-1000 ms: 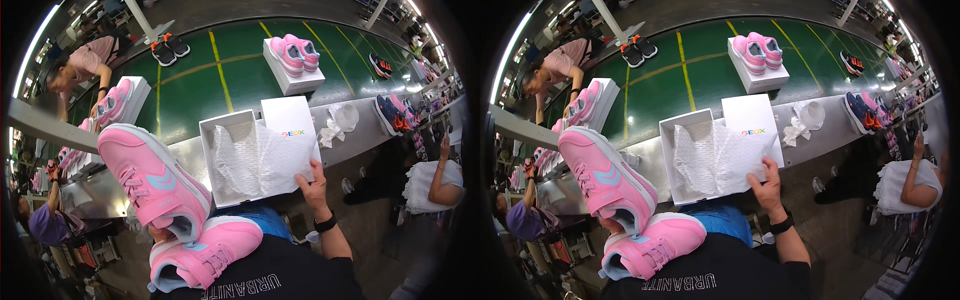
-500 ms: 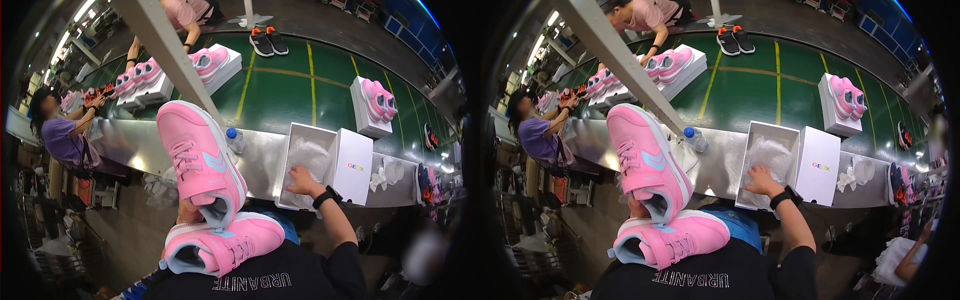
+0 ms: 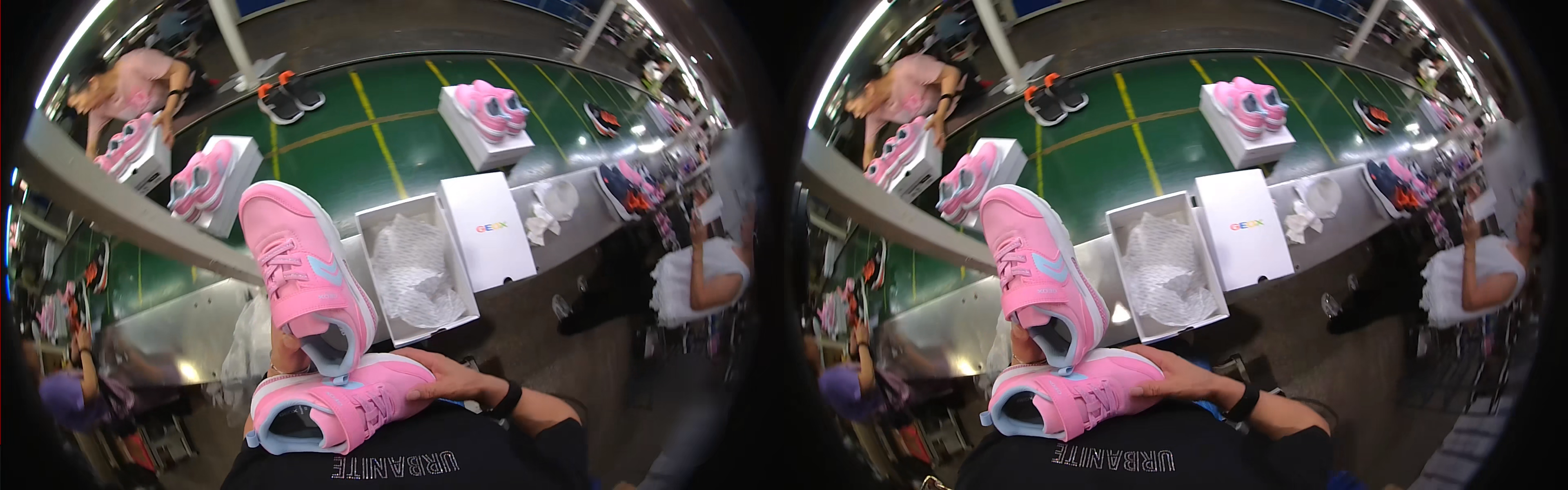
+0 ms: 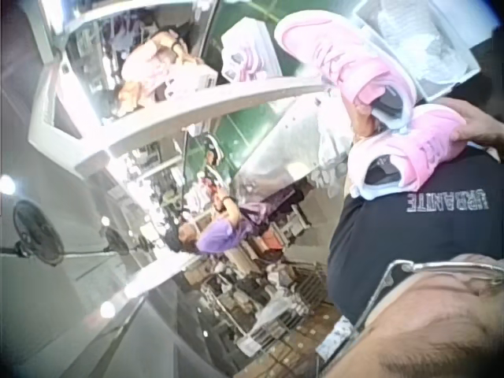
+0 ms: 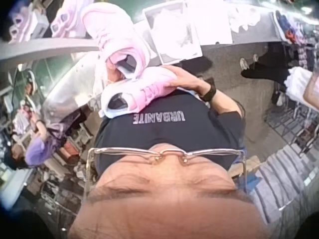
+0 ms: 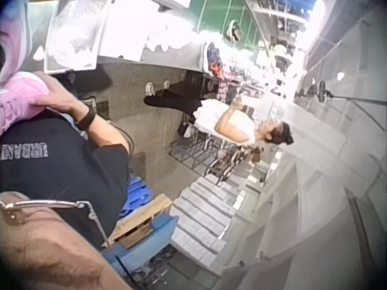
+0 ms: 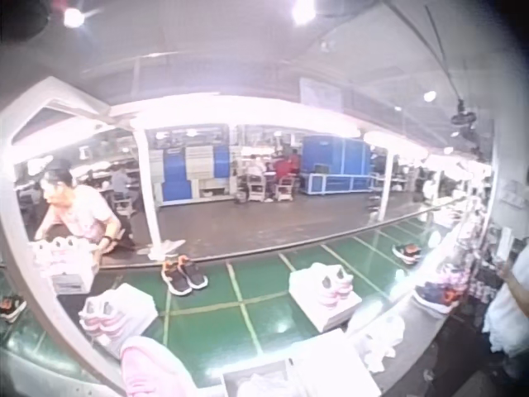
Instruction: Clean and inspect shoes at a manufacturing quality control station.
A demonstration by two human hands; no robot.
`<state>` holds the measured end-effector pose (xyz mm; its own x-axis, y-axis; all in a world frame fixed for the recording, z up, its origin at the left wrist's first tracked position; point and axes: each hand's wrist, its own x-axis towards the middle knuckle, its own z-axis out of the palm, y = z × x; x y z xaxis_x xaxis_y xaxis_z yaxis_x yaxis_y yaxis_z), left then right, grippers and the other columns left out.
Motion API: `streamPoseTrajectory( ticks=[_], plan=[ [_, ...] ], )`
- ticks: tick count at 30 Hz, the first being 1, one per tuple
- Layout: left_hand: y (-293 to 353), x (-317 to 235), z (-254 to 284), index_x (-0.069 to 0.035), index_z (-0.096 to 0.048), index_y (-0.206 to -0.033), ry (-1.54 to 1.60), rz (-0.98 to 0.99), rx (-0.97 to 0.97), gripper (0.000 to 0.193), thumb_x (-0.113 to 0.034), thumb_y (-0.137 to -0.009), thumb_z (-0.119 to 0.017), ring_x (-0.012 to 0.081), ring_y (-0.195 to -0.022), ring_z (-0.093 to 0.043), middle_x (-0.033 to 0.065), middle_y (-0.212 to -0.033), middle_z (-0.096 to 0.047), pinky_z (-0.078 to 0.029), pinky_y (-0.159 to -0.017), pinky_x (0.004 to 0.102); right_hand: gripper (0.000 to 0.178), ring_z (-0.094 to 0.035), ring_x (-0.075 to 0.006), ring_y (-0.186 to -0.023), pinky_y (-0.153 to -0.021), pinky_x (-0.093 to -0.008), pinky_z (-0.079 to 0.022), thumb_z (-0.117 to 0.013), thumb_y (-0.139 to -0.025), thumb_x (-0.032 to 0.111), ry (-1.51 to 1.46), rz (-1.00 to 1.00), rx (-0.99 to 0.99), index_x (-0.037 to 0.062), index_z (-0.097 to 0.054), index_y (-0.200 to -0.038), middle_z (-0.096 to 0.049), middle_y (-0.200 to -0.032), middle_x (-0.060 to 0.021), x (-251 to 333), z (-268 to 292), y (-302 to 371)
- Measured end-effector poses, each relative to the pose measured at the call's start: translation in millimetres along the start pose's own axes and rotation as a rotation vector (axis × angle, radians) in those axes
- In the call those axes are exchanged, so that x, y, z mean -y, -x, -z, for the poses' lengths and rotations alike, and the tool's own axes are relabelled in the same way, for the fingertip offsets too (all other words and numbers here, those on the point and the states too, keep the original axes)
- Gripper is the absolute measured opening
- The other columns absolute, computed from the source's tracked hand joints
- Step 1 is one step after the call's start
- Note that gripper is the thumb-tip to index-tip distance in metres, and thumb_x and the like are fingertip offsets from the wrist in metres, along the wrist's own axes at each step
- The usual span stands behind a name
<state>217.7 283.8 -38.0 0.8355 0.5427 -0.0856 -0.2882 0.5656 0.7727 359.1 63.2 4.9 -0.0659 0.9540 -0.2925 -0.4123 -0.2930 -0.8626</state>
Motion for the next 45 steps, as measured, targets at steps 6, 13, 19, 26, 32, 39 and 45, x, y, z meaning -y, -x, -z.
streamPoseTrajectory(
  ticks=[6,13,19,26,32,39,45],
  plan=[
    [-29,18,-25,-0.003,-0.040,-0.121,0.068,0.118,0.186,0.080,-0.044,-0.062,-0.076,0.0211,-0.100,-0.055,0.0081,-0.110,-0.054,-0.047,-0.085,0.0355,0.058,-0.054,-0.0188,-0.097,-0.084,-0.0344,-0.045,-0.067,-0.077,0.033,-0.159,0.288,-0.598,0.0014,-0.043,-0.120,-0.055,-0.103,-0.0079,-31,47,64],
    [-27,17,-43,-0.002,-0.044,-0.118,0.235,0.032,0.283,0.051,-0.032,-0.080,-0.062,0.0281,-0.100,-0.055,0.0130,-0.112,-0.054,-0.047,-0.084,0.0413,0.068,-0.048,-0.0326,-0.104,-0.086,-0.0491,-0.041,-0.074,-0.067,0.043,-0.736,-0.139,-1.420,0.0017,-0.046,-0.114,-0.051,-0.107,-0.0178,-140,222,62],
    [15,23,-35,-0.005,-0.042,-0.120,0.001,-0.204,0.079,0.061,-0.045,-0.079,-0.058,0.0298,-0.105,-0.051,0.0136,-0.117,-0.051,-0.044,-0.088,0.0438,0.042,-0.053,-0.0318,-0.093,-0.086,-0.0564,-0.038,-0.071,-0.075,0.026,-0.782,0.029,-1.137,0.0039,-0.052,-0.105,-0.055,-0.097,-0.0145,-158,247,43],
    [52,30,-39,-0.004,-0.043,-0.120,-0.034,-0.217,-0.043,0.060,-0.046,-0.079,-0.057,0.0286,-0.103,-0.053,0.0130,-0.114,-0.052,-0.044,-0.087,0.0427,0.023,-0.056,-0.0321,-0.086,-0.076,-0.0553,-0.047,-0.051,-0.077,0.008,-0.673,0.030,-1.298,-0.0035,-0.051,-0.098,-0.055,-0.094,-0.0152,-160,244,38],
    [65,16,-28,-0.004,-0.044,-0.119,-0.054,-0.194,-0.070,0.060,-0.048,-0.079,-0.055,0.0274,-0.101,-0.054,0.0124,-0.112,-0.054,-0.045,-0.086,0.0417,0.023,-0.054,-0.0301,-0.094,-0.077,-0.0516,-0.047,-0.047,-0.078,0.006,-0.669,-0.012,-1.266,-0.0033,-0.050,-0.099,-0.054,-0.099,-0.0140,-147,237,62],
    [72,-7,5,-0.003,-0.045,-0.118,-0.072,-0.234,-0.076,0.061,-0.049,-0.079,-0.054,0.0259,-0.099,-0.055,0.0118,-0.109,-0.056,-0.046,-0.085,0.0404,0.022,-0.055,-0.0261,-0.093,-0.080,-0.0462,-0.047,-0.048,-0.083,0.008,-0.771,0.334,-1.167,-0.0005,-0.051,-0.104,-0.056,-0.100,-0.0129,-109,168,79],
    [77,-18,36,-0.005,-0.047,-0.118,0.091,-0.230,0.012,0.063,-0.050,-0.075,-0.059,0.0268,-0.100,-0.055,0.0113,-0.112,-0.055,-0.046,-0.086,0.0406,0.027,-0.057,-0.0265,-0.092,-0.077,-0.0442,-0.050,-0.048,-0.084,0.009,-0.807,0.360,-1.007,-0.0021,-0.049,-0.109,-0.056,-0.104,-0.0141,-88,74,23]
  ],
)
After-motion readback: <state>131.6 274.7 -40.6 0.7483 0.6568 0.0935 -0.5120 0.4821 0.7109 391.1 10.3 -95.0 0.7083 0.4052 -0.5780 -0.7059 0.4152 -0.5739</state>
